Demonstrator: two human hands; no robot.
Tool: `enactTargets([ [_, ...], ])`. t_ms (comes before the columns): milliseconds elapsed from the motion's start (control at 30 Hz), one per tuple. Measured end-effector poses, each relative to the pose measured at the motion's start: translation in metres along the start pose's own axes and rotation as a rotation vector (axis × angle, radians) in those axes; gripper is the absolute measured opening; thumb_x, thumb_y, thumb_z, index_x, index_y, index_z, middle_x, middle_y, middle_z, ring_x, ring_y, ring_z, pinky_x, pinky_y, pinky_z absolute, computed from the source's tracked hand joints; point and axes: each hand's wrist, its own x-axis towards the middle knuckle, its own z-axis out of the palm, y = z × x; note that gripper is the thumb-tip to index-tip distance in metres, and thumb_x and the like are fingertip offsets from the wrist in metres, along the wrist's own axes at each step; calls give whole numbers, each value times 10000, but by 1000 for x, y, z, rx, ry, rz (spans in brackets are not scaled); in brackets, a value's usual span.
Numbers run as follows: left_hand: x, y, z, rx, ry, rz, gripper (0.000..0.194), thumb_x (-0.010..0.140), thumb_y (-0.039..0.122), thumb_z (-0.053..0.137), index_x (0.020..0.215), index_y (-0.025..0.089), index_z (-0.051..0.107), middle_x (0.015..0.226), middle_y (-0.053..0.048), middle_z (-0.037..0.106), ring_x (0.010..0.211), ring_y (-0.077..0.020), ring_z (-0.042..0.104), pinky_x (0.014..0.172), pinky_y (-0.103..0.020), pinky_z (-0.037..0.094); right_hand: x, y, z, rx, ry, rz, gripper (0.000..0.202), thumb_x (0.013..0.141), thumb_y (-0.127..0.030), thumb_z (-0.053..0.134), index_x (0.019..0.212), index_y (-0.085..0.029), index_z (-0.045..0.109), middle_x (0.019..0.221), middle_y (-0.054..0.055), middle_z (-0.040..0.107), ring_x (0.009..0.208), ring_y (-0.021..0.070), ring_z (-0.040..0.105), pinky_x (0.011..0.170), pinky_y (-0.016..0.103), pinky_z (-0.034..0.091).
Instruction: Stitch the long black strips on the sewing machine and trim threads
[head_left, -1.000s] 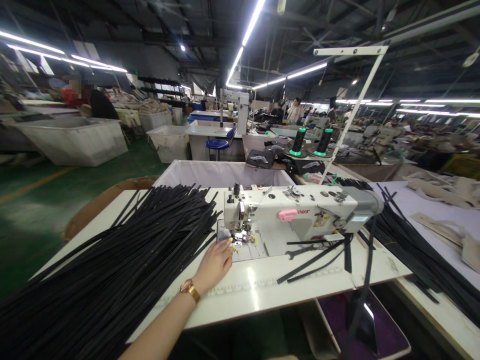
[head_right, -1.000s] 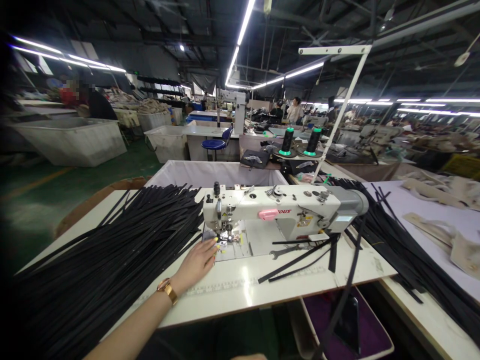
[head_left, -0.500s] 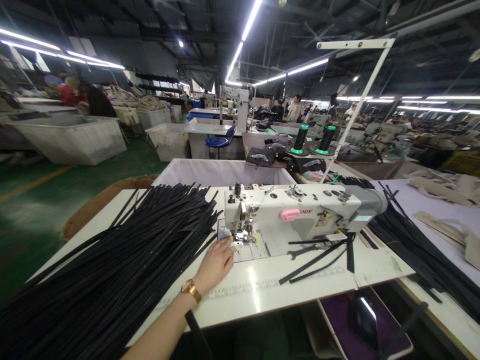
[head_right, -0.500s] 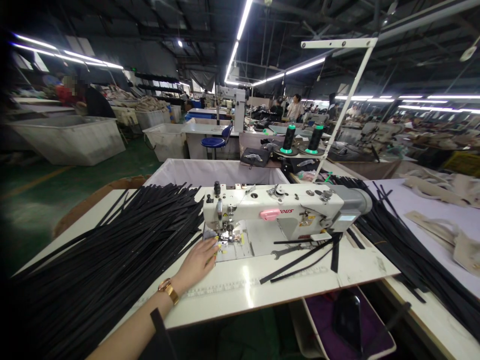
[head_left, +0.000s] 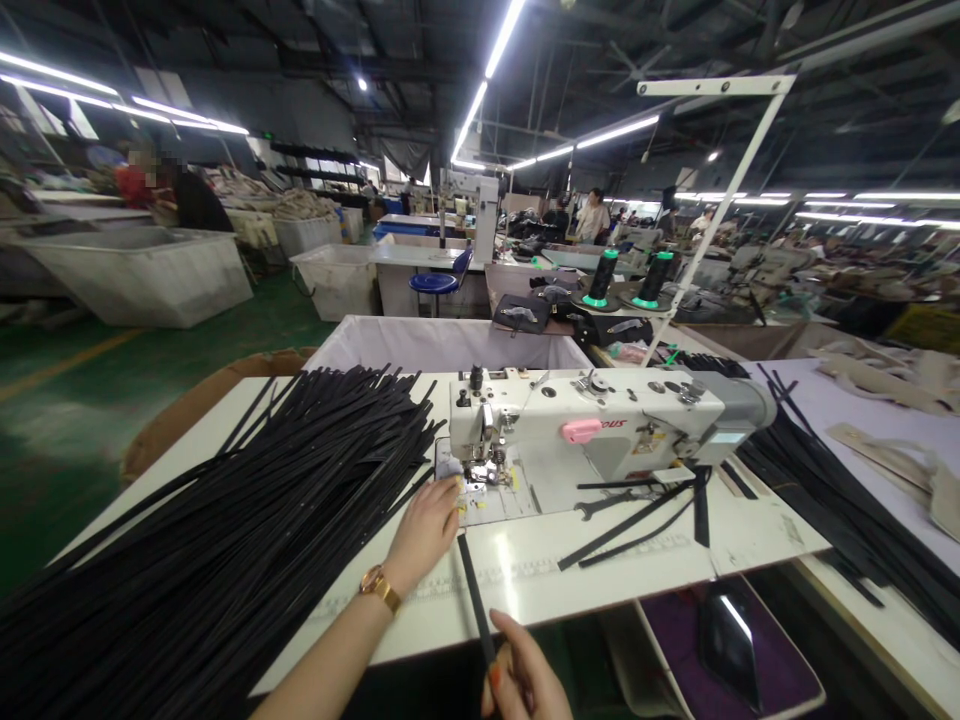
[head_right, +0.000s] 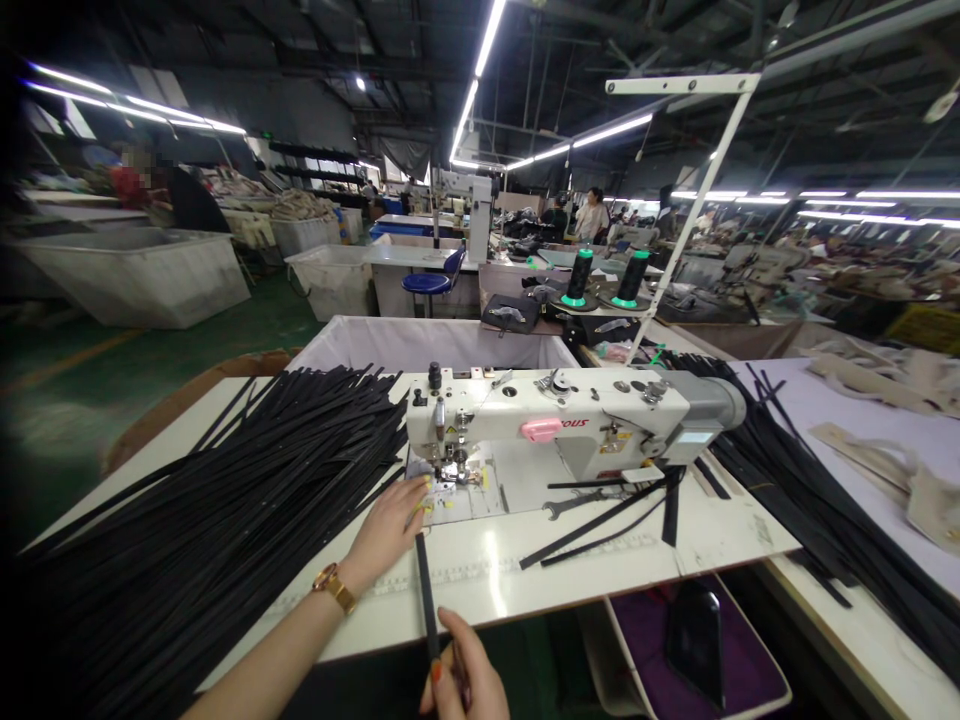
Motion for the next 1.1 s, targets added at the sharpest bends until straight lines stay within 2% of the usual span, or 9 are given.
enactTargets([
  [100,0,0,-1,-32,61,-59,334,882,108,482,1179,176,619,1232,-106,644,1152,-265,588,1040,-476,475,22,-4,-5,-77,-27,-32,543,952,-522,420,1373,-185,488,725,35,641,667,183,582,652,305,431],
  [267,0,3,-5,-53,56,-47,330,898,101,462,1180,167,622,1219,-98,653,1141,-255,590,1031,-465,484,69,-30,0,-84,33,20,457,944,-365,429,1332,-141,518,801,41,634,772,199,592,784,336,452],
  [433,0,3,-4,-41,19,-6,340,897,101,468,1191,149,634,1242,-103,660,1170,-255,582,1045,-467,476,100,-29,10,-42,65,68,449,896,-300,437,1267,-67,538,768,48,642,760,211,581,786,347,449],
  [633,1,4,-3,3,-40,58,363,901,107,474,1219,185,633,1304,-89,640,1237,-274,555,1069,-547,426,114,-23,15,-42,76,86,417,887,-287,417,1218,-70,551,764,37,607,732,203,551,743,333,437],
  [800,2,5,-4,34,-82,33,367,921,149,478,1267,180,600,1350,-95,611,1289,-280,517,1090,-565,389,126,-29,19,-110,71,39,232,858,-202,398,934,-127,604,714,21,571,710,193,541,721,315,426],
  [867,3,5,-5,35,-94,29,375,917,156,489,1277,173,591,1366,-98,598,1304,-283,501,1098,-570,378,127,-32,19,-114,63,40,203,845,-183,405,893,-139,598,703,16,570,706,191,542,715,310,424],
  [1100,3,6,-8,27,-107,39,358,925,150,467,1251,175,614,1342,-91,617,1288,-278,515,1090,-549,402,120,-32,15,-116,46,79,311,860,-204,407,1072,-91,604,703,25,598,695,202,556,703,318,430],
])
